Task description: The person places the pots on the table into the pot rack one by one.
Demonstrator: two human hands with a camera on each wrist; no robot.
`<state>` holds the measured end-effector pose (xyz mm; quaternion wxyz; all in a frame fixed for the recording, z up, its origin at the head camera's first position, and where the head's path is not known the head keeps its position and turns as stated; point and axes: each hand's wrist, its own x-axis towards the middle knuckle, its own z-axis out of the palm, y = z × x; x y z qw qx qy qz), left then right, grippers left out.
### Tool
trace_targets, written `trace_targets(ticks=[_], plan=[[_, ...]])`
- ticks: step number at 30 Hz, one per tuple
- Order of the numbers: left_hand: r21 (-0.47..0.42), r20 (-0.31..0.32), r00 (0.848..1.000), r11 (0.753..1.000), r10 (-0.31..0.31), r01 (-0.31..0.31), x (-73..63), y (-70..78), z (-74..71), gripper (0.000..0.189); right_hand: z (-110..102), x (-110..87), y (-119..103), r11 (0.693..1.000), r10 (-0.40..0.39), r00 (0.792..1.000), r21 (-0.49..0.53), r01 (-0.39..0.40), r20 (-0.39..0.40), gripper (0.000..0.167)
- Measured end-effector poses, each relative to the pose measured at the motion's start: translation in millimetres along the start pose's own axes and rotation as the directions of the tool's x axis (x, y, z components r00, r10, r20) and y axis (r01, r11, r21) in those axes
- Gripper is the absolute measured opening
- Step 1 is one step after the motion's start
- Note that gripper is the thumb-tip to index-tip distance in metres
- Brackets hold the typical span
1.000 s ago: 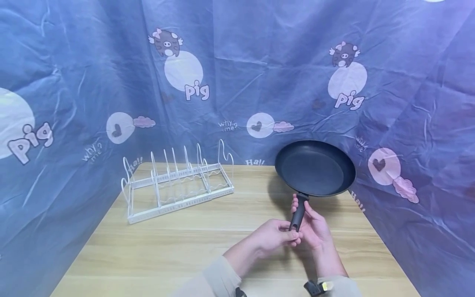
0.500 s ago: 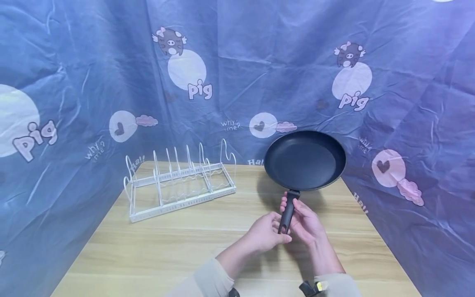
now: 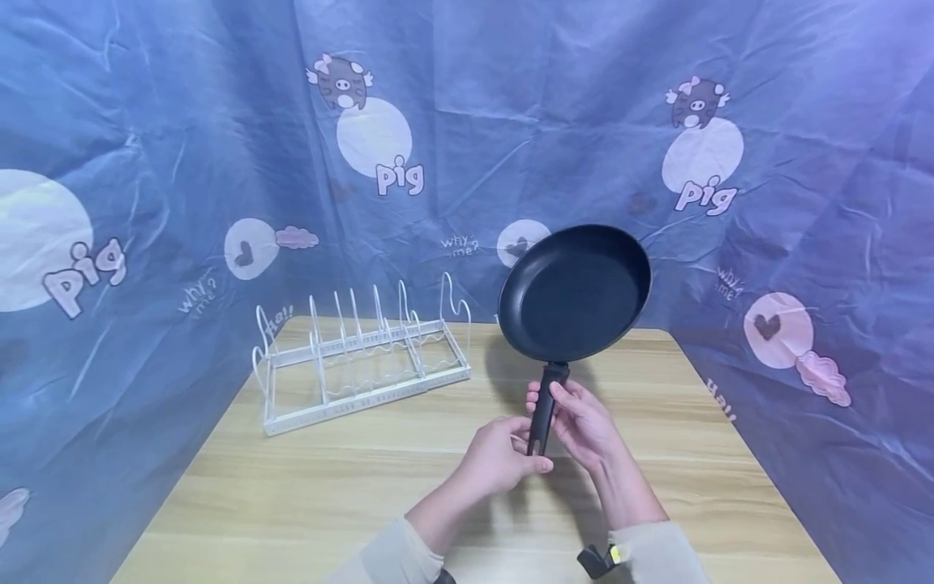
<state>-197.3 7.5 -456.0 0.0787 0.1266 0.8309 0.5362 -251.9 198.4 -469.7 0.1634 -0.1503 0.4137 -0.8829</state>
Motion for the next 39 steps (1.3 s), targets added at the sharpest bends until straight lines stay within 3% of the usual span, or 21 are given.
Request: trace_targets(ticks=[14,26,34,39], plan=[[0.139,-0.133,0.989,0.989,0.058,-0.040,-9.6,4.1,-10.7,0.050,28,23.5,-2,0.979,-0.004,1.000,-0.203,0.005,0.007,0.026],[0.102,-0.198,0.979,0.994,0.055,-0.035,-16.0,-0.8,-23.5,0.059,57,36.1,-1,0.951,-0.005,1.000,-0.308,-0.001,-0.019,0.038],[0.117,-0.199,0.979,0.993,0.046,-0.023,-27.5,-1.8,-30.2,0.036,76,44.6,7,0.916,0.001,0.999,-0.401,-0.016,-0.037,0.043],[0.086,-0.194,0.981,0.996,0.023,-0.006,-31.9,-4.4,-33.1,0.034,85,48.3,12,0.890,0.011,0.999,-0.455,-0.032,-0.049,0.046]])
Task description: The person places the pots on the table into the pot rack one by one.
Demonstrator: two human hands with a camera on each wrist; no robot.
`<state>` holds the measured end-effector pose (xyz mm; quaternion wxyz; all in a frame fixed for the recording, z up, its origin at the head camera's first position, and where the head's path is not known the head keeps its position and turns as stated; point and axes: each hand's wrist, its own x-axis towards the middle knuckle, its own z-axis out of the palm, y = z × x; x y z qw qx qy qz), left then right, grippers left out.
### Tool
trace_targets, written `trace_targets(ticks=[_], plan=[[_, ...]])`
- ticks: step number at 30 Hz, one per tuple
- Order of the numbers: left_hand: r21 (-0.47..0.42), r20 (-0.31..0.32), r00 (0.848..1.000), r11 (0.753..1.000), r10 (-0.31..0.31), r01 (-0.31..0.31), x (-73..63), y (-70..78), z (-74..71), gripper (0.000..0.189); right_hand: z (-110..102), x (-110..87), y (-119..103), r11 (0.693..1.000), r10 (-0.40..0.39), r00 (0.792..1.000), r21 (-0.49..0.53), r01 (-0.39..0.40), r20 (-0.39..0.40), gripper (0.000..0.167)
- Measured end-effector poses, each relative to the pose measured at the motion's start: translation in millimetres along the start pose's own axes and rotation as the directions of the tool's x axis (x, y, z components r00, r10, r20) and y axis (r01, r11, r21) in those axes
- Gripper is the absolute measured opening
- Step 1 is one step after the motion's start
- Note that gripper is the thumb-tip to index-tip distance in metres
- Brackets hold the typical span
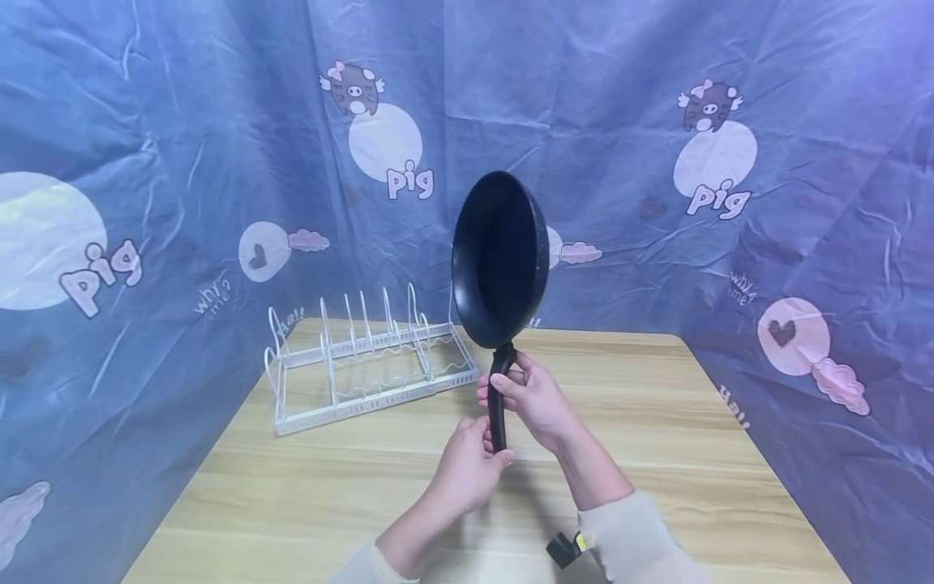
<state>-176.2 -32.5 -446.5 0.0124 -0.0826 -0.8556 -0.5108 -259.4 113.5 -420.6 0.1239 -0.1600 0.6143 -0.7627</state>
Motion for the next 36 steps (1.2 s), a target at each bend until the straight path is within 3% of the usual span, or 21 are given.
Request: trace_targets(ticks=[7,17,26,36], plan=[[-0.036,0.005,0.999,0.998,-0.042,0.042,-0.1,-9.8,-6.7,0.042,13,9.4,7,0.997,0.036,0.999,-0.071,-0.036,-0.005,0.048],[-0.066,0.038,0.994,0.992,-0.106,0.109,1.9,-29.1,-14.5,0.036,26,22.9,26,0.990,0.076,0.996,-0.119,-0.072,0.035,0.052],[-0.102,0.054,0.987,0.982,-0.151,0.156,0.1,-40.9,-16.2,0.032,26,30.1,47,0.984,0.155,0.987,-0.097,-0.151,0.031,0.051],[-0.175,0.087,0.977,0.963,-0.193,0.205,1.7,-51.1,-15.8,0.040,22,37.2,66,0.978,0.194,0.981,-0.081,-0.191,0.024,0.048]])
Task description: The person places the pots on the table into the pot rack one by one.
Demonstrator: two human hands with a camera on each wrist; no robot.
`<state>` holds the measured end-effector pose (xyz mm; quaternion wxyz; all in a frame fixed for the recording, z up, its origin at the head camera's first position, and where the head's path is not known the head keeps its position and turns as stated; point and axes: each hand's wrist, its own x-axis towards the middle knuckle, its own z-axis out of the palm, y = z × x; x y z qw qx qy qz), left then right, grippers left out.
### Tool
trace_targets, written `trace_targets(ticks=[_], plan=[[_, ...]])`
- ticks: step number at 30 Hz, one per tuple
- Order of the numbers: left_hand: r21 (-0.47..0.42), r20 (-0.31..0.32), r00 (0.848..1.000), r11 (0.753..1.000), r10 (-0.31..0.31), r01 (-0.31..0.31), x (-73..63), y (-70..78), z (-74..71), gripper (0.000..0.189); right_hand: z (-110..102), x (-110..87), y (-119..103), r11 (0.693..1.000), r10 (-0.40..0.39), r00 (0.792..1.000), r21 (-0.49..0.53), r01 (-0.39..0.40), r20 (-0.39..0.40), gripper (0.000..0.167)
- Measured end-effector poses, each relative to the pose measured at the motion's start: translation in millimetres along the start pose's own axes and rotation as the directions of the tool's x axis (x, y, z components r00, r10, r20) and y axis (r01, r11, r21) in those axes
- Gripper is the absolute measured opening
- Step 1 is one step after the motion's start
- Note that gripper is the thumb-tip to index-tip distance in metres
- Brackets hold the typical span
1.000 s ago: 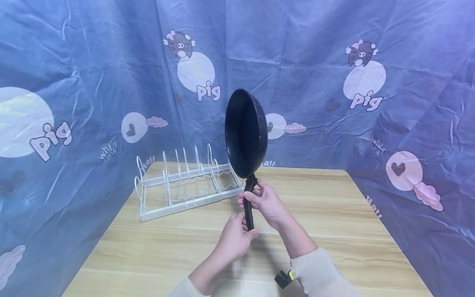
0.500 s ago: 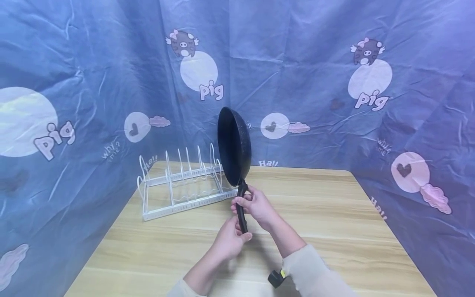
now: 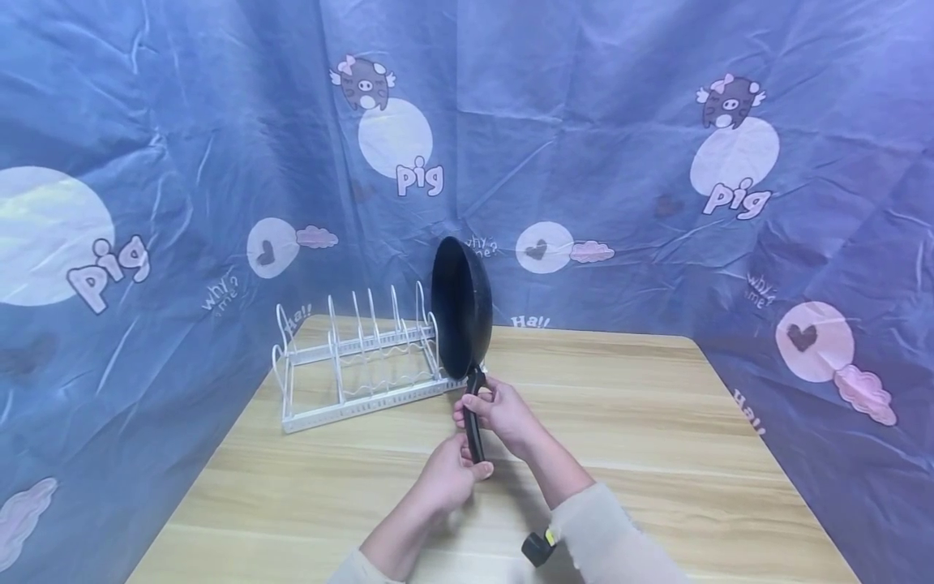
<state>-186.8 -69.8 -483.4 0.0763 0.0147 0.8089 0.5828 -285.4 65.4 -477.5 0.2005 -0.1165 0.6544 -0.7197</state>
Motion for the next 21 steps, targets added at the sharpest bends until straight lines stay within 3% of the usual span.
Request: trace_targets(ticks=[8,21], plan=[[-0.033,0.029,1.000,0.999,-0.005,0.006,6.5,-2.3,-2.9,0.034,-2,5.5,6,1.000,-0.004,1.000,0.009,0.004,-0.004,0.055],[0.043,0.045,0.999,0.999,0.018,-0.020,22.7,-9.7,-9.2,0.031,-3,14.0,21,0.999,0.000,1.000,0.053,0.000,0.001,0.059]])
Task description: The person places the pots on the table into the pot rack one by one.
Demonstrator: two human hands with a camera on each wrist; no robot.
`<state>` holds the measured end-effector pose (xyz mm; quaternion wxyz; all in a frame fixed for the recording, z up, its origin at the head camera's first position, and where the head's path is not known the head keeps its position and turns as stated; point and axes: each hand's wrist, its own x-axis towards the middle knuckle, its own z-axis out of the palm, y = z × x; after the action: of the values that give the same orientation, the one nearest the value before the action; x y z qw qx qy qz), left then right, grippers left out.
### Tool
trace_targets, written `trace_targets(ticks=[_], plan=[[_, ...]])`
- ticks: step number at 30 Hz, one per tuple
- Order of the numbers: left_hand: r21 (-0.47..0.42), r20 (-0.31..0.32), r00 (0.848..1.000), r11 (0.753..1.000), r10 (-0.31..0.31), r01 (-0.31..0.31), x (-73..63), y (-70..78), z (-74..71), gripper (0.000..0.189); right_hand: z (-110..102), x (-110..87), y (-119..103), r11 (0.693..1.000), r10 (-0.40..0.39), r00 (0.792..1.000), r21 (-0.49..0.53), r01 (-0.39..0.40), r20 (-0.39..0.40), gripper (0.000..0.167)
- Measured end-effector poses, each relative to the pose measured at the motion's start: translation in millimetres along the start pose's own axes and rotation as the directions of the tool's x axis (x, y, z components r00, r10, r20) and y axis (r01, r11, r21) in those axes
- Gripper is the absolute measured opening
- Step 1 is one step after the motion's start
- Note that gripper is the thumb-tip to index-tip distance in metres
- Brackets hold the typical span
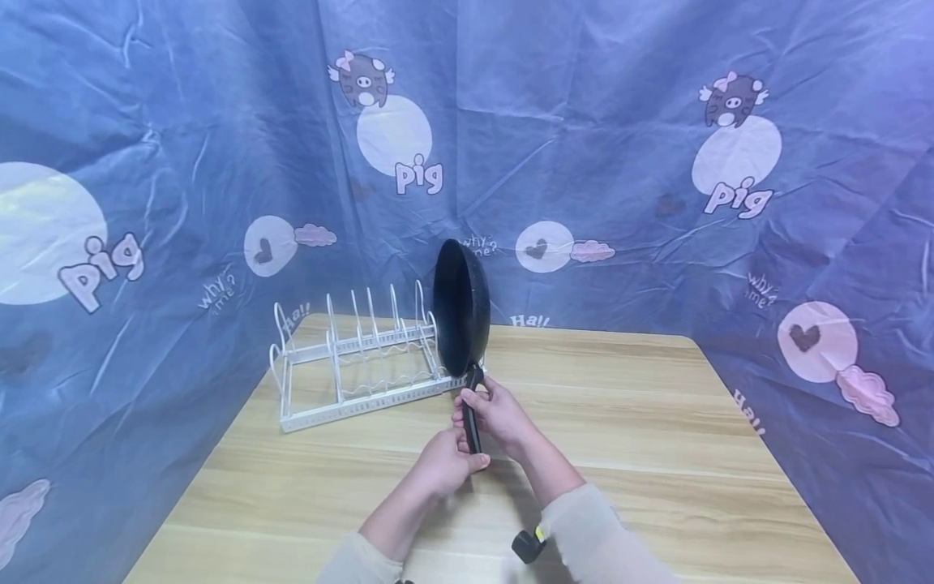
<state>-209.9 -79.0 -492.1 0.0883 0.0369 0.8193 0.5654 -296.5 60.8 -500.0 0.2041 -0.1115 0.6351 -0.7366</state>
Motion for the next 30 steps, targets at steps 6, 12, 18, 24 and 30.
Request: trace_targets(ticks=[6,12,18,24,30], plan=[[0.132,0.034,0.999,0.990,0.039,-0.043,9.7,-3.8,-1.4,0.023,2,-5.4,0,0.994,0.089,0.996,0.060,-0.087,-0.027,0.059],[0.300,0.073,0.994,0.949,0.077,-0.096,18.1,-9.1,-3.6,0.023,5,-10.7,7,0.992,0.088,0.996,0.091,-0.086,-0.024,0.062],[0.319,0.108,0.991,0.941,0.080,-0.110,24.3,-12.1,-6.9,0.023,5,-7.3,19,0.998,0.041,0.998,0.049,-0.039,-0.037,0.054],[0.195,0.126,0.991,0.979,0.037,-0.061,28.3,-19.2,-6.4,0.025,4,-2.7,30,1.000,0.027,0.996,0.018,-0.025,-0.090,0.051],[0.169,0.132,0.991,0.985,0.010,-0.033,29.7,-21.9,-3.8,0.017,2,1.4,38,1.000,0.023,0.993,0.012,-0.022,-0.116,0.046]])
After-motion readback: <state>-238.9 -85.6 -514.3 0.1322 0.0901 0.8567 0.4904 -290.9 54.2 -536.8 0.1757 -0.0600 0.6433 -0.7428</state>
